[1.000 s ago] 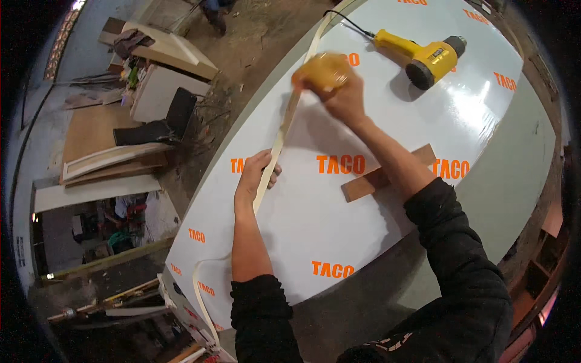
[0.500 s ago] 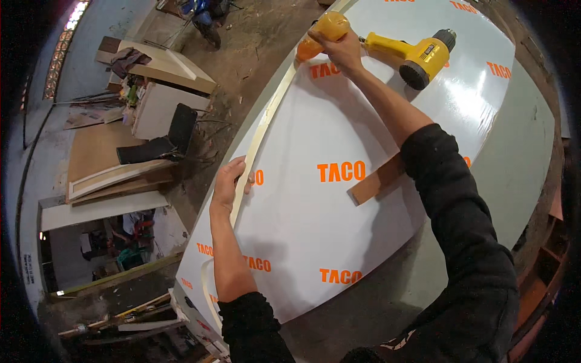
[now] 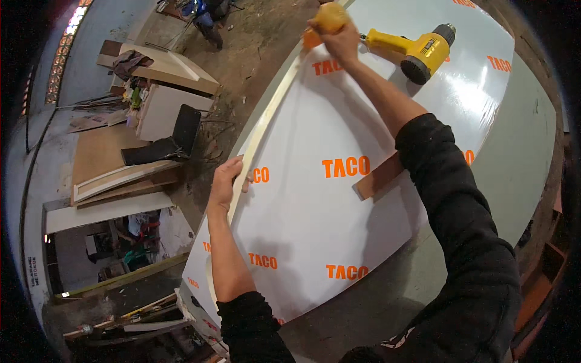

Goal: The person applies a flexible edge-banding strip to the curved edge of a large wooden board, using a small wooden block to press it down and a heat gun to bond it.

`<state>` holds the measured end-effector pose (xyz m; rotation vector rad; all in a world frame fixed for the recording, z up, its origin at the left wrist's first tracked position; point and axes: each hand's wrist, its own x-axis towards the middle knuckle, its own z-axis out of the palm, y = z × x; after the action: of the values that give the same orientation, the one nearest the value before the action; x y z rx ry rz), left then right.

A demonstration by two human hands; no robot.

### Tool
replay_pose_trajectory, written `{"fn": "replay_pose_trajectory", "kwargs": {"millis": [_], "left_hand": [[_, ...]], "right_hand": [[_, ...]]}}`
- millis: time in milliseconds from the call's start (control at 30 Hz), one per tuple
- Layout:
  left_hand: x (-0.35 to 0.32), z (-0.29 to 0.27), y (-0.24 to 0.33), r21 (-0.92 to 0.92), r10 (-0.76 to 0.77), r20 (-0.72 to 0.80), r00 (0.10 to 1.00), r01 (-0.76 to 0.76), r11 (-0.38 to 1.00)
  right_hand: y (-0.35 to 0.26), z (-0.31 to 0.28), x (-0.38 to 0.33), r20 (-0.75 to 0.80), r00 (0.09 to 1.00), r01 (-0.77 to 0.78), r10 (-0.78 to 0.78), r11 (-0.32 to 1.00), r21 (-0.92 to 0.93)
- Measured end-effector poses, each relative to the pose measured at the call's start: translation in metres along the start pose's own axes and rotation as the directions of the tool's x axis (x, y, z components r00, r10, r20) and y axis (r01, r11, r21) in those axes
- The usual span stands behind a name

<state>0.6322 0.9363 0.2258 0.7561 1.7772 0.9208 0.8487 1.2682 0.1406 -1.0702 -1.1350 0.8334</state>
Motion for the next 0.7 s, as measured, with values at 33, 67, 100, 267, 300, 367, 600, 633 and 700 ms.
{"fn": "replay_pose_trajectory", "kwargs": {"millis": [33,67,100,267,300,367,600,633,700], "left_hand": [[-0.001,-0.001,0.001,0.021,-0.035,-0.031,0.999,0.035,0.999],[-0.002,-0.002,0.001,0.019,0.002,-0.013,1.000,-0.002,1.000],[-0.003,-0.004,0.000,0.019,-0.005,-0.013,1.000,0.005,1.000],[-0.002,-0.023,0.000,0.458,0.049,-0.057,0.997,-0.018,0.889],[-0.004,-0.025,-0.001,0.347,0.034,-0.090,0.995,-0.001,0.938],[-0.010,-0.027,0.004,0.327,0.180,-0.110,0.978,-0.135,0.935],[-0.164,0.082,-0.017,0.464,0.497,-0.036,0.867,-0.426,0.777],[-0.203,0.114,-0.030,0.549,0.455,0.075,0.887,-0.417,0.724],[-0.282,0.188,-0.061,0.553,0.385,0.214,0.898,-0.436,0.710]], "right_hand": [[-0.003,-0.005,0.008,-0.074,0.992,0.107,-0.101,0.991,0.083],[-0.008,-0.014,0.013,-0.026,0.997,-0.065,0.076,0.954,0.292],[-0.015,-0.019,0.017,-0.020,0.987,-0.110,0.162,0.753,0.649],[-0.053,-0.117,-0.018,0.305,0.914,-0.391,0.267,0.378,0.840],[-0.059,-0.143,-0.035,0.343,0.901,-0.425,0.264,0.388,0.818],[-0.072,-0.195,-0.082,0.376,0.846,-0.512,0.378,0.380,0.770],[-0.131,-0.339,-0.271,0.678,0.515,-0.735,0.524,-0.135,0.664],[-0.141,-0.349,-0.300,0.679,0.437,-0.742,0.590,-0.190,0.643],[-0.158,-0.373,-0.353,0.752,0.174,-0.800,0.636,-0.354,0.484]]}}
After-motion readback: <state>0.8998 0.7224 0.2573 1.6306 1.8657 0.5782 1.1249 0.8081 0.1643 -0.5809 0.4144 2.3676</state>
